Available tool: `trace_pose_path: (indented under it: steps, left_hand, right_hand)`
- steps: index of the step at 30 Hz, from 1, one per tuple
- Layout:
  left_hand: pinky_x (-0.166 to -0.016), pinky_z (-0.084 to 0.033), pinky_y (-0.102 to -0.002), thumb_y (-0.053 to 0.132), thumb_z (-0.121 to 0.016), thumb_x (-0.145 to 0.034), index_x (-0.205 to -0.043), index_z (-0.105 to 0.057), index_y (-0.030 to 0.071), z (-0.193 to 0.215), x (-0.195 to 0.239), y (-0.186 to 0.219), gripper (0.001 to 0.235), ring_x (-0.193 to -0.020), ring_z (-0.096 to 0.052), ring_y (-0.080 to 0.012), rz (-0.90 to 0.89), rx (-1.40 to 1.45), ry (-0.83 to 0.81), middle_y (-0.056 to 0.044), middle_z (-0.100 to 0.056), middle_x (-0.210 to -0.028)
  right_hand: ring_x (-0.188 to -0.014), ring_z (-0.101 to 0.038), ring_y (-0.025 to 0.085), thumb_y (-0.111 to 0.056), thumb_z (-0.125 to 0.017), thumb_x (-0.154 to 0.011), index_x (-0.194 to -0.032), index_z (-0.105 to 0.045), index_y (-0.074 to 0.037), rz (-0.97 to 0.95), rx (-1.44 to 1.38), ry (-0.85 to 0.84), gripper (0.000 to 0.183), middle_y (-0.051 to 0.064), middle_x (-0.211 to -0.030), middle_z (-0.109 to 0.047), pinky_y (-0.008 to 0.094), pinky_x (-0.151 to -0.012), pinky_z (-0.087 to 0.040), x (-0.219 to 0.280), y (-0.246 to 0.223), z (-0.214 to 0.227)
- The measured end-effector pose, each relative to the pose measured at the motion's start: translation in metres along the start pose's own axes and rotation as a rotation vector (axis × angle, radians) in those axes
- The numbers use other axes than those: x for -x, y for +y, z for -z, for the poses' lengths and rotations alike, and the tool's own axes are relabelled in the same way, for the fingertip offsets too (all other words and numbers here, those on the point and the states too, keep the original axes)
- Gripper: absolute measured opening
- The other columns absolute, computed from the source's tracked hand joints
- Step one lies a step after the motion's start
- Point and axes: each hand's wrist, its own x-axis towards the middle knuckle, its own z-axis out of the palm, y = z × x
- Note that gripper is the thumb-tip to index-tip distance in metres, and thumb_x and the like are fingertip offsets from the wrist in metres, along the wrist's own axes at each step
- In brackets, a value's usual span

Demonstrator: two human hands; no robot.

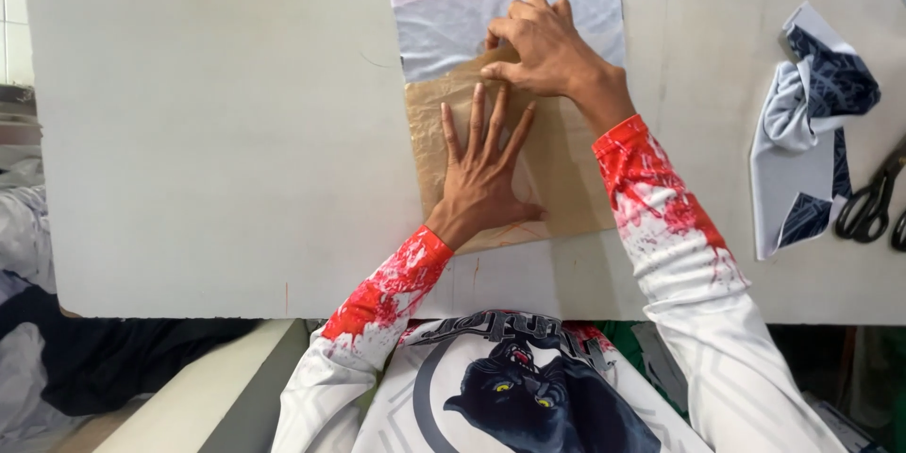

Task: Aligning a paper pattern on fabric and cutting out the shape using scissors and an electric fabric cutter.

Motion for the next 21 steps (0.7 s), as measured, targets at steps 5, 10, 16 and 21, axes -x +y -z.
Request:
trace_pose_path:
  steps: [5,10,16,21]
  left_hand:
    - [-0.12,0.006,-0.076,0.082,-0.091,-0.053,-0.166,-0.019,0.02,0.003,0.003,-0.001,0.148,-0.157,0.006,-0.0456,-0.006,0.027,0.029,-0.02,-0.001,-0.171]
    - [-0.121,0.004,-0.075,0.079,-0.09,-0.055,-0.165,-0.022,0.02,0.001,0.004,-0.003,0.142,-0.157,0.002,-0.0471,-0.037,0.032,0.049,-0.023,-0.005,-0.17]
    - [-0.122,0.004,-0.073,0.08,-0.088,-0.058,-0.166,-0.017,0.022,0.004,0.005,-0.001,0.143,-0.157,0.003,-0.047,-0.019,0.005,0.008,-0.022,-0.003,-0.171]
    - [-0.122,0.001,-0.074,0.076,-0.09,-0.056,-0.166,-0.017,0.023,0.003,0.003,-0.002,0.142,-0.158,-0.002,-0.0486,-0.028,-0.006,0.028,-0.024,-0.006,-0.171]
  right_hand:
    - [-0.102,-0.054,0.028,-0.035,-0.075,-0.092,-0.09,-0.068,-0.014,0.005,0.015,-0.158,0.022,0.006,-0.1,-0.06,0.05,-0.091,-0.034,-0.008,-0.018,0.019]
    - [-0.065,-0.055,0.023,-0.025,-0.066,-0.087,-0.096,-0.058,-0.011,-0.074,-0.086,-0.226,0.018,0.001,-0.071,-0.059,0.045,-0.102,-0.031,-0.009,-0.038,0.035]
    - [-0.09,-0.055,0.025,-0.025,-0.057,-0.094,-0.088,-0.066,-0.01,-0.04,-0.027,-0.343,0.019,0.004,-0.09,-0.057,0.048,-0.092,-0.031,-0.018,-0.032,0.028]
    - [-0.099,-0.062,0.024,-0.041,-0.064,-0.092,-0.112,-0.067,-0.013,-0.177,-0.233,-0.46,0.035,0.007,-0.106,-0.07,0.041,-0.084,-0.046,-0.017,-0.076,0.073]
